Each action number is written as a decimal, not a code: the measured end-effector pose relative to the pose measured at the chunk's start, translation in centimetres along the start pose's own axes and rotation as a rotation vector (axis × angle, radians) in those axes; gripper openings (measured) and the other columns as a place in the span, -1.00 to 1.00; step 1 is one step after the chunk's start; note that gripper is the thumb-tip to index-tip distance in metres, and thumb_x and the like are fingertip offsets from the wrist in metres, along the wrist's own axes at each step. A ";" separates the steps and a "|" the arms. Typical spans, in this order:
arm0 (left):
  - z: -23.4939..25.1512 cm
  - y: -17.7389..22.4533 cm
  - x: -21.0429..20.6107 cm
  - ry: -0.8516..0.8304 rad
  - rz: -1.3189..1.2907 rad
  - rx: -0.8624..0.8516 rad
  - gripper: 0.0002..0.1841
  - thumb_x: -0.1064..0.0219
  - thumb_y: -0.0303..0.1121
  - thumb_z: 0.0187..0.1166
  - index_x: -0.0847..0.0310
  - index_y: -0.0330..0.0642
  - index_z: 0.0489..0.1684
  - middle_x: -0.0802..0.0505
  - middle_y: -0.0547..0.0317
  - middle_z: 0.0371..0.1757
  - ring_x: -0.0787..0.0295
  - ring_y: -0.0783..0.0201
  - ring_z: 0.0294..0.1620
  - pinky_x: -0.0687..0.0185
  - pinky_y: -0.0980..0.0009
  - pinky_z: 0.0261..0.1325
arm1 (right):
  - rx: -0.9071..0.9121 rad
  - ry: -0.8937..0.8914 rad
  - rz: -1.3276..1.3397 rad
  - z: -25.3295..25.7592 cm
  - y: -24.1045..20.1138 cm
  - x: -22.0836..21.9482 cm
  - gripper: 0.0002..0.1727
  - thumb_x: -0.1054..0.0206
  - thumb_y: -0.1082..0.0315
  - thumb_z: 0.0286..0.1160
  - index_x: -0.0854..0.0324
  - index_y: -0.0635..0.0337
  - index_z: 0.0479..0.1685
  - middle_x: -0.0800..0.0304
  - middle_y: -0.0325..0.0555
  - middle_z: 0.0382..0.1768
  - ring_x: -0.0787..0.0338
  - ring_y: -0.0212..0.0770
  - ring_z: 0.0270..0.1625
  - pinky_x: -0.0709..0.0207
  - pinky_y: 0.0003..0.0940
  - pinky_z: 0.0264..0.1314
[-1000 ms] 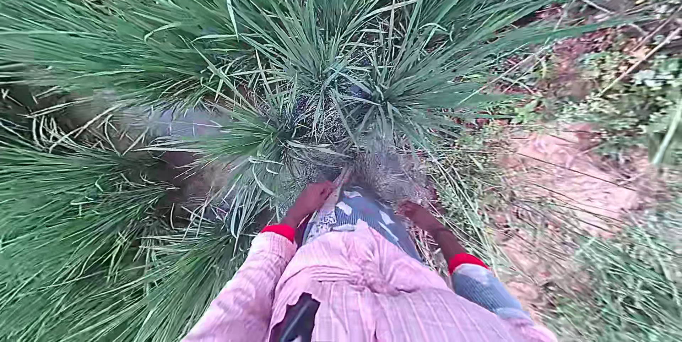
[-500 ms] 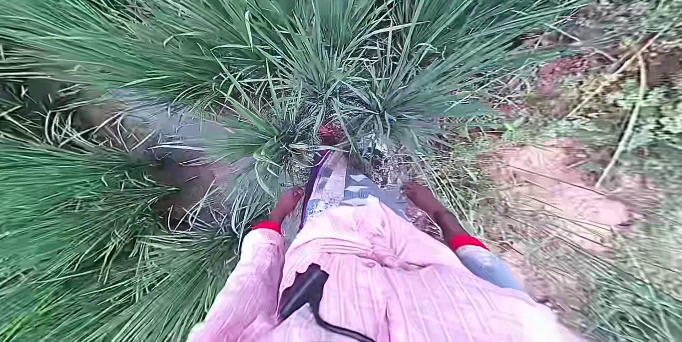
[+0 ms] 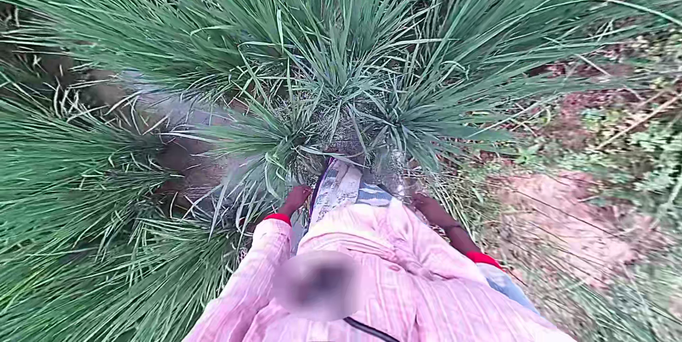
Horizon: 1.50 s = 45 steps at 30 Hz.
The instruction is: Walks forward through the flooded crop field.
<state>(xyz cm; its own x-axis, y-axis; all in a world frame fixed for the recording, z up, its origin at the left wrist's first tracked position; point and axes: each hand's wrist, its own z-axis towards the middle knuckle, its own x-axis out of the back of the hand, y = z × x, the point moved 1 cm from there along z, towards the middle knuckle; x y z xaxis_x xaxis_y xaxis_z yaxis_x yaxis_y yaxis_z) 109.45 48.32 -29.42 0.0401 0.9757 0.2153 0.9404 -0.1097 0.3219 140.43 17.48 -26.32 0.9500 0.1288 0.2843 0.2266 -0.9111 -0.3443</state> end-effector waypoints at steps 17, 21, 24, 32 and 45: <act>0.6 5.8 6.2 0.056 0.063 -0.131 -0.57 0.01 -0.40 0.86 -0.39 -0.53 0.55 -0.60 -0.51 0.49 -0.48 -0.31 0.60 -0.24 -0.14 0.68 | 0.084 0.085 0.029 -3.6 -5.8 2.6 -0.59 0.00 0.46 0.83 -0.50 0.47 0.49 -0.67 0.47 0.33 -0.66 0.32 0.43 -0.34 0.18 0.57; 0.6 5.3 4.4 0.075 0.050 -0.078 -0.55 0.03 -0.35 0.87 -0.37 -0.45 0.59 -0.61 -0.45 0.49 -0.49 -0.30 0.59 -0.27 -0.18 0.66 | 0.099 0.112 -0.041 -5.2 -4.3 1.2 -0.59 -0.01 0.41 0.84 -0.55 0.42 0.48 -0.69 0.44 0.34 -0.66 0.35 0.45 -0.33 0.25 0.58; -0.1 4.8 1.8 0.057 0.092 -0.062 -0.55 0.02 -0.33 0.88 -0.38 -0.46 0.59 -0.57 -0.47 0.53 -0.44 -0.33 0.63 -0.22 -0.19 0.69 | 0.082 0.088 -0.083 -6.2 -3.2 1.0 -0.56 -0.01 0.36 0.86 -0.50 0.37 0.55 -0.64 0.40 0.43 -0.61 0.31 0.53 -0.30 0.23 0.63; 1.7 -2.3 -6.0 0.050 0.072 -0.085 -0.51 -0.12 -0.20 0.83 -0.45 -0.39 0.56 -0.70 -0.43 0.41 -0.63 -0.31 0.47 -0.46 -0.21 0.53 | 0.066 0.149 -0.029 -4.3 -0.2 2.3 -0.55 -0.02 0.33 0.86 -0.48 0.28 0.60 -0.66 0.31 0.44 -0.63 0.22 0.53 -0.32 0.17 0.65; -0.9 5.6 1.0 0.220 0.014 -0.106 -0.59 -0.04 -0.35 0.86 -0.49 -0.47 0.48 -0.70 -0.42 0.39 -0.62 -0.23 0.48 -0.38 -0.09 0.61 | 0.060 0.116 -0.060 -4.9 3.0 1.6 -0.56 0.02 0.30 0.87 -0.53 0.25 0.55 -0.68 0.35 0.40 -0.64 0.34 0.49 -0.36 0.36 0.53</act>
<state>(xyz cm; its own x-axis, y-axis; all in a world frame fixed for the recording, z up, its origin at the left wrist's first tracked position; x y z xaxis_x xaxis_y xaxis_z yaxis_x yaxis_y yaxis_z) 114.48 48.46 -26.57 -0.0321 0.9105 0.4123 0.8990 -0.1540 0.4101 141.57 13.06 -22.46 0.9039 0.1335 0.4064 0.2984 -0.8775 -0.3754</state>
